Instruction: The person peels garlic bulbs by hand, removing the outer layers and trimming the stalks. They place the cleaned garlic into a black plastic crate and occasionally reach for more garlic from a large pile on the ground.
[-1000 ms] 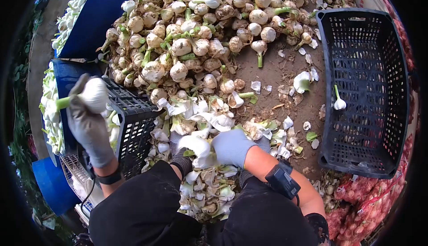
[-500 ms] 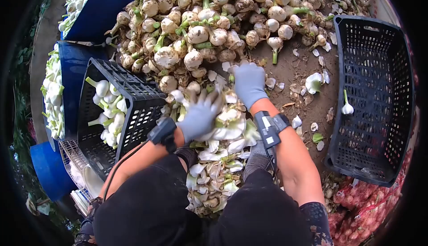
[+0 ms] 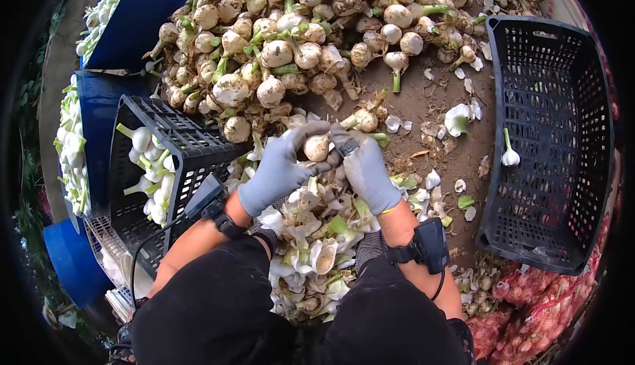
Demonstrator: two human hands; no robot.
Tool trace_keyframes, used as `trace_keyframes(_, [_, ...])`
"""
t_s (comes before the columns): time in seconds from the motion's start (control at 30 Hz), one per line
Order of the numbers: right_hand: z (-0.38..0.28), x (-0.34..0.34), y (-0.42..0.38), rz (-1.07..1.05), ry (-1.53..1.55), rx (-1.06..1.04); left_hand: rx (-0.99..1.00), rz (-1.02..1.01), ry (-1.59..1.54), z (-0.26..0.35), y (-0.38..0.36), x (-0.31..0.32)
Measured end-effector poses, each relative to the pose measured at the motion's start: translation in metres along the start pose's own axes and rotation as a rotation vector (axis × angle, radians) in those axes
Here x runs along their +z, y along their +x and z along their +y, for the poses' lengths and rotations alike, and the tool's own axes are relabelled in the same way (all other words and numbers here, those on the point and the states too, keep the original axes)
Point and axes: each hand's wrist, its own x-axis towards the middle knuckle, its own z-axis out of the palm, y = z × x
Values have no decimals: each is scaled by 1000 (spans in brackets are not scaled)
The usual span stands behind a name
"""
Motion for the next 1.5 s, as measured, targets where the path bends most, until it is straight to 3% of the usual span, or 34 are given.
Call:
trace_keyframes(0.07, [-2, 3, -1, 9, -41, 26, -78, 46, 14, 7, 1, 2])
trace_keyframes(0.27, [-19, -2, -11, -70, -84, -4, 40, 66, 57, 8, 6, -9])
trace_keyframes(0.33, [-20, 1, -15, -16, -101, -11, -125, -34, -59, 12, 8, -14])
trace_keyframes(0.37, [-16, -3, -13, -13, -97, -7, -206, -83, -254, 13, 8, -14])
trace_keyframes(0.4, [-11, -10, -7, 18, -232, 3, -207, -89, -255, 14, 7, -14])
trace_keyframes(0.47, [-6, -15, -3, 52, -367, 12, -597, -183, -944, 20, 6, -17])
trace_keyframes(0.5, [-4, -14, -3, 142, -572, -294, -557, -128, -1244, 29, 5, -13])
trace_keyframes(0.53, [-3, -13, -3, 230, -772, -606, -558, -131, -1243, 28, 6, -11])
trace_keyframes(0.57, [-9, -13, -8, 132, -493, -387, -504, -114, -1093, 25, 6, -10])
trace_keyframes(0.6, [-12, -12, -8, 132, -493, -388, -450, -97, -944, 21, 6, -8])
trace_keyframes(0.63, [-14, -11, -8, 45, -134, -275, -180, -64, -459, 16, 10, -6])
trace_keyframes(0.67, [-15, -13, -7, -38, 224, -159, -182, -70, -461, 15, 10, -5])
trace_keyframes(0.7, [-11, -23, -2, -172, 231, -102, -31, -78, -234, 16, 10, -5])
trace_keyframes(0.73, [-11, -25, 1, -159, -20, -192, 119, -87, -7, 19, 10, -6])
trace_keyframes(0.77, [-10, -29, 5, -166, -121, -140, 7, -136, 38, 29, 12, -9])
trace_keyframes(0.8, [-9, -32, 8, -176, -223, -87, 5, -139, 39, 28, 12, -9])
trace_keyframes(0.87, [-13, -32, 4, -150, -226, -71, -400, -148, -652, 23, 9, -11])
trace_keyframes(0.93, [-14, -29, 0, -123, -231, -59, -400, -220, -641, 19, 8, -13])
trace_keyframes(1.0, [-12, -28, -5, 48, -446, -239, -440, -311, -1102, 16, 8, -8])
trace_keyframes(1.03, [-6, -29, -2, 132, -758, -461, -421, -286, -1096, 13, 10, 2])
trace_keyframes(1.13, [-5, -26, -4, 245, -883, -626, -540, -259, -1253, 11, 19, 4])
trace_keyframes(1.17, [5, -22, 1, 168, -337, -398, -601, -167, -1210, 22, 21, 5])
trace_keyframes(1.2, [4, -24, -1, 174, -332, -400, -601, -175, -1205, 27, 21, 5])
trace_keyframes(1.27, [-11, -27, -9, -71, 27, -75, -416, -251, -677, 33, 23, 7])
trace_keyframes(1.3, [-9, -25, -9, 28, -264, -144, -235, -267, -284, 14, 24, 10])
trace_keyframes(1.33, [-4, -27, -8, 33, -262, -142, -235, -272, -286, 14, 26, 9])
trace_keyframes(1.4, [7, -30, -5, -94, 88, -49, -484, -59, -580, 15, 29, 3])
trace_keyframes(1.43, [6, -33, -8, -30, 166, 86, -482, -22, -509, 6, 33, -2])
trace_keyframes(1.5, [2, -34, -12, -32, 165, 76, -477, 5, -414, 0, 35, 1])
